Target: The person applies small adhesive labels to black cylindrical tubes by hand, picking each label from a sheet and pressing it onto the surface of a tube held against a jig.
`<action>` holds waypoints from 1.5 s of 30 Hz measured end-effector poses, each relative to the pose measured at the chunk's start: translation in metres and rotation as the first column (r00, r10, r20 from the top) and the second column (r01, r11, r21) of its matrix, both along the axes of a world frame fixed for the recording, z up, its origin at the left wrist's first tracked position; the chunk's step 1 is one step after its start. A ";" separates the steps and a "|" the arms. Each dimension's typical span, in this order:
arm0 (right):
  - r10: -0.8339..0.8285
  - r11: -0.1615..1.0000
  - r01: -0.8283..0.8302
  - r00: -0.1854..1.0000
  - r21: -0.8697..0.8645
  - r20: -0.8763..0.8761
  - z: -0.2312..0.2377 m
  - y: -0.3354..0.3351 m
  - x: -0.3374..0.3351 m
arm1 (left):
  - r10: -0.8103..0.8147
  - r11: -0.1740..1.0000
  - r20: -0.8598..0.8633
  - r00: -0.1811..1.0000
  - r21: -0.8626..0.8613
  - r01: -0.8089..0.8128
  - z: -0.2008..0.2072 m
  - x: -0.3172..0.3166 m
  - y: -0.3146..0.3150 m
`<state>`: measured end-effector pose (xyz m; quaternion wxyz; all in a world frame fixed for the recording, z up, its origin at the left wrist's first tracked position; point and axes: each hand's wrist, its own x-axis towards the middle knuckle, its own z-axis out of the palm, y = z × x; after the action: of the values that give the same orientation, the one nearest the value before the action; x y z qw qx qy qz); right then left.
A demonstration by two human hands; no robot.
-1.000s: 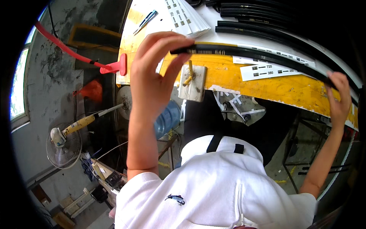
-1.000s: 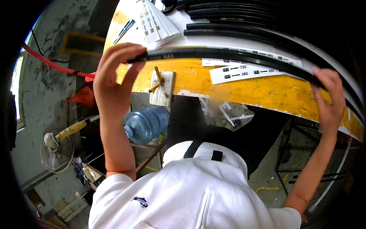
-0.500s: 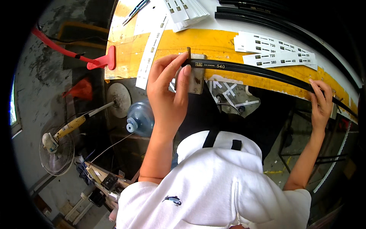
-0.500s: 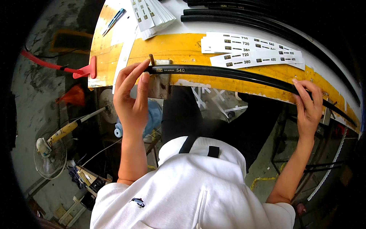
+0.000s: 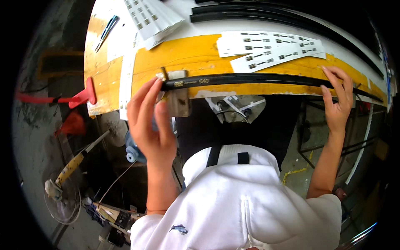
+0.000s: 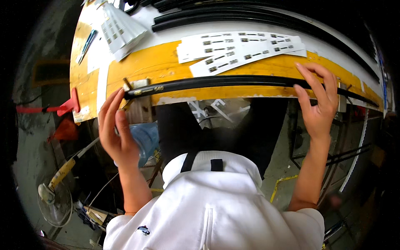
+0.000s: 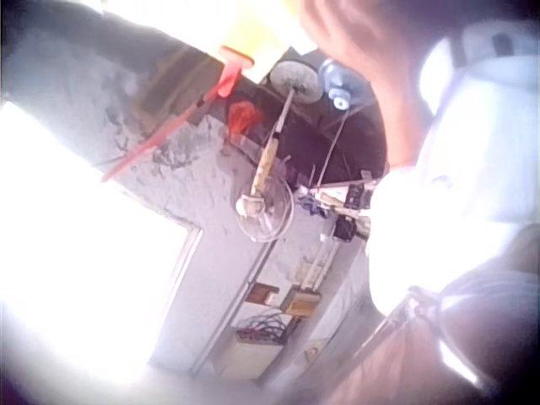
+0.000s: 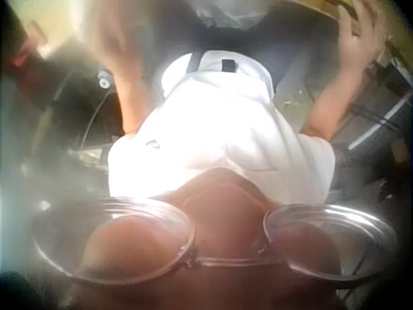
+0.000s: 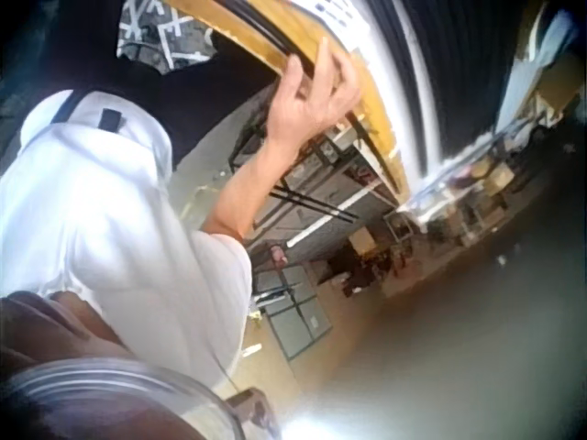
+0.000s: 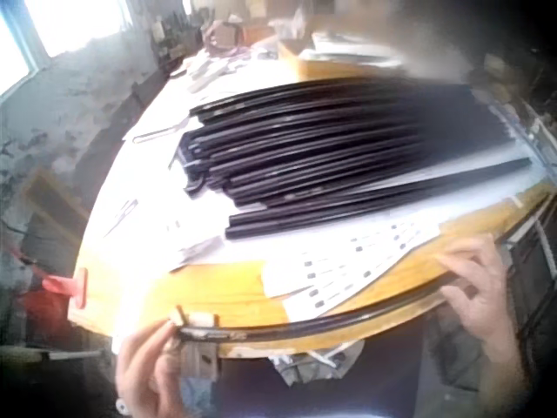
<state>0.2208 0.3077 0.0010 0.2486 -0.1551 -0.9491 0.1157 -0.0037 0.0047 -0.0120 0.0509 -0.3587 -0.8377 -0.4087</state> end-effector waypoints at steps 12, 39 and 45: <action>0.115 0.988 -0.095 0.980 -0.125 0.164 0.017 0.015 -0.071 | -0.343 0.938 -0.057 0.938 -0.068 0.339 0.055 0.008 0.063; 0.401 0.893 -0.427 0.898 0.143 0.181 0.111 -0.009 -0.060 | -0.415 0.905 -0.284 0.864 -0.229 0.359 0.096 0.040 0.093; 0.468 0.837 -0.391 0.874 0.384 -0.132 0.115 -0.005 -0.051 | -0.051 0.997 -0.010 0.999 0.059 0.052 0.071 0.021 0.030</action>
<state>0.1694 0.3026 0.1163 0.3430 0.1230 -0.9311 0.0172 0.0174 0.0343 0.0591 0.0545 -0.3804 -0.8155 -0.4328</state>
